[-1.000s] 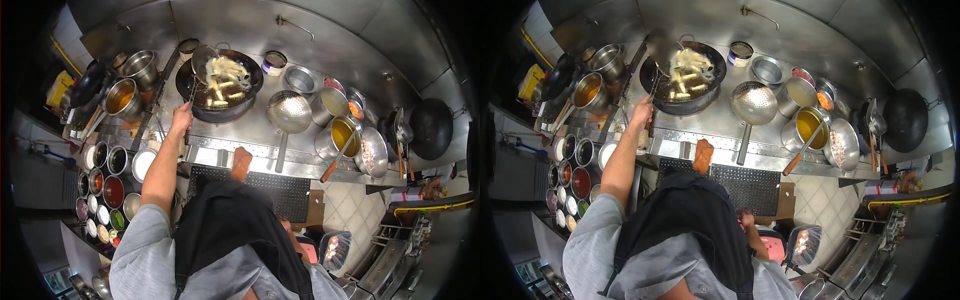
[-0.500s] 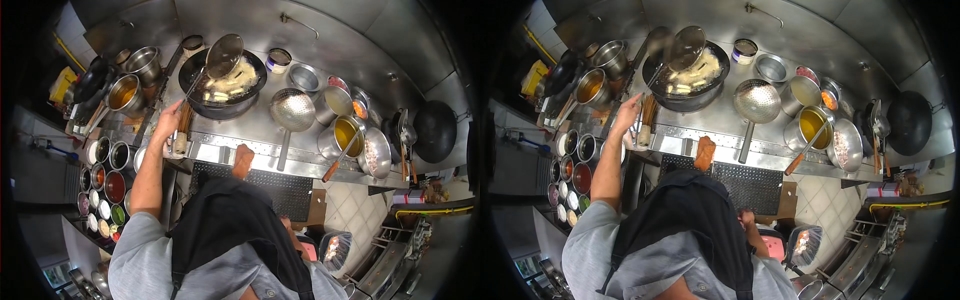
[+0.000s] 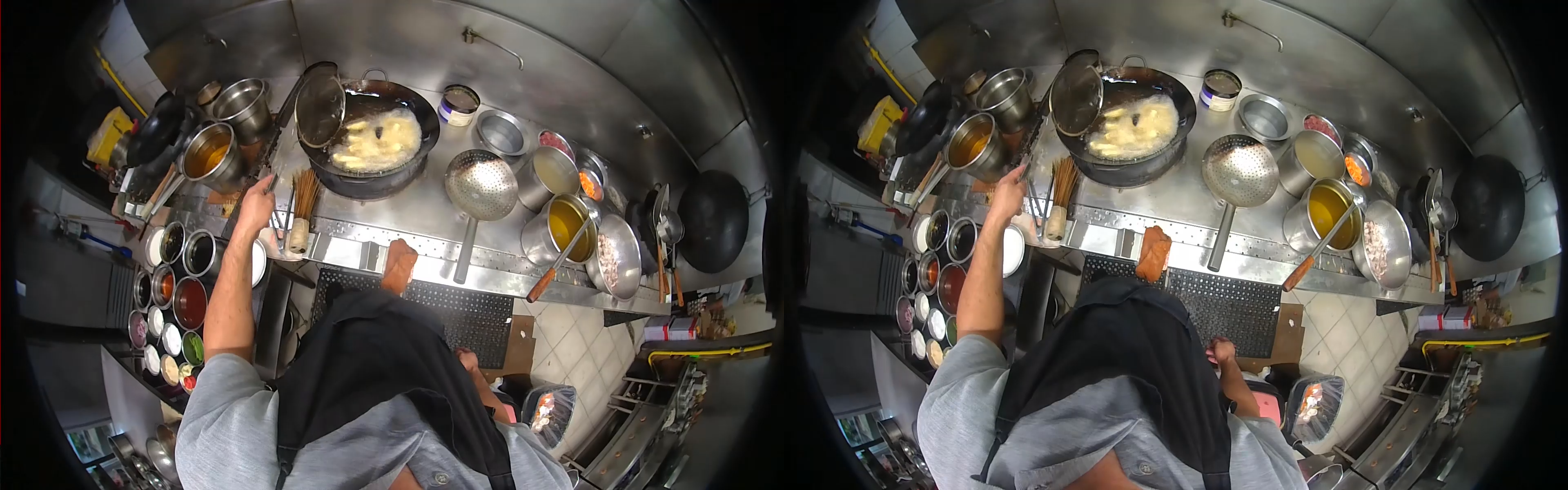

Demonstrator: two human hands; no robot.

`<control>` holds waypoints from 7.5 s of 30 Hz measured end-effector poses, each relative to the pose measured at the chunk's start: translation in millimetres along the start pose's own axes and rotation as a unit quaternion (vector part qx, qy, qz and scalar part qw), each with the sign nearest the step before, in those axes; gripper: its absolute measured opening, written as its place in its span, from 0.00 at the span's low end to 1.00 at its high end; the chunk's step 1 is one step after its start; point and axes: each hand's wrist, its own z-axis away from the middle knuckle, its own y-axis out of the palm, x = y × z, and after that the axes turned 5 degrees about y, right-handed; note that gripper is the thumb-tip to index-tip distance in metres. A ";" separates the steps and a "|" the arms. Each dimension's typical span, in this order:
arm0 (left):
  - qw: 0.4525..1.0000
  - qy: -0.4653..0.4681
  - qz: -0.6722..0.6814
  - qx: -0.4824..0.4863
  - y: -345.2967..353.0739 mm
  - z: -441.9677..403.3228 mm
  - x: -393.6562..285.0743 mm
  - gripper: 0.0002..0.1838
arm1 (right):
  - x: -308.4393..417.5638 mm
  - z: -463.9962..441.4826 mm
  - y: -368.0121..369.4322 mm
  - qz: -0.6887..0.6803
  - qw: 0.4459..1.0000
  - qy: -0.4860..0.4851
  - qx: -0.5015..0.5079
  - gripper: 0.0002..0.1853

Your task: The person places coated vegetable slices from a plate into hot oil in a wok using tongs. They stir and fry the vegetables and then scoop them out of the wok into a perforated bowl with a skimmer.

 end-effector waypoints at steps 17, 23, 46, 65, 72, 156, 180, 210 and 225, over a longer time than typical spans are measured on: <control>0.935 -0.107 0.305 0.149 100.6 -41.8 11.7 0.32 | -34.3 -0.6 -4.4 0.001 0.999 -0.053 0.009 0.12; 0.980 0.025 0.151 0.130 87.2 -40.0 21.6 0.29 | -33.4 1.2 2.7 -0.013 1.000 -0.014 -0.005 0.12; 0.997 -0.020 0.051 0.047 2.9 -27.2 14.1 0.31 | 5.5 -10.6 -1.2 -0.062 0.998 0.000 0.015 0.15; 0.975 0.033 0.178 0.125 94.8 -1.8 5.7 0.29 | -9.6 2.8 -0.9 -0.003 0.999 -0.029 0.018 0.12; 0.982 0.178 0.004 0.069 74.2 29.2 3.7 0.25 | -9.2 -18.3 -5.1 0.030 0.996 -0.047 0.064 0.14; 0.946 0.266 0.045 0.182 146.4 50.2 -43.9 0.25 | 349.7 122.4 -34.7 -0.477 0.868 -0.134 -0.028 0.07; 0.981 -0.028 0.184 0.050 32.9 -69.0 64.3 0.29 | 324.2 127.8 -38.0 -0.496 0.862 -0.102 -0.024 0.06; 0.870 -0.134 0.413 0.233 42.4 12.7 32.1 0.36 | 327.2 135.6 -23.9 -0.464 0.881 -0.094 -0.017 0.06; 0.949 0.283 -0.004 0.140 134.3 66.3 -23.1 0.25 | 330.4 128.1 -24.1 -0.467 0.879 -0.094 -0.002 0.06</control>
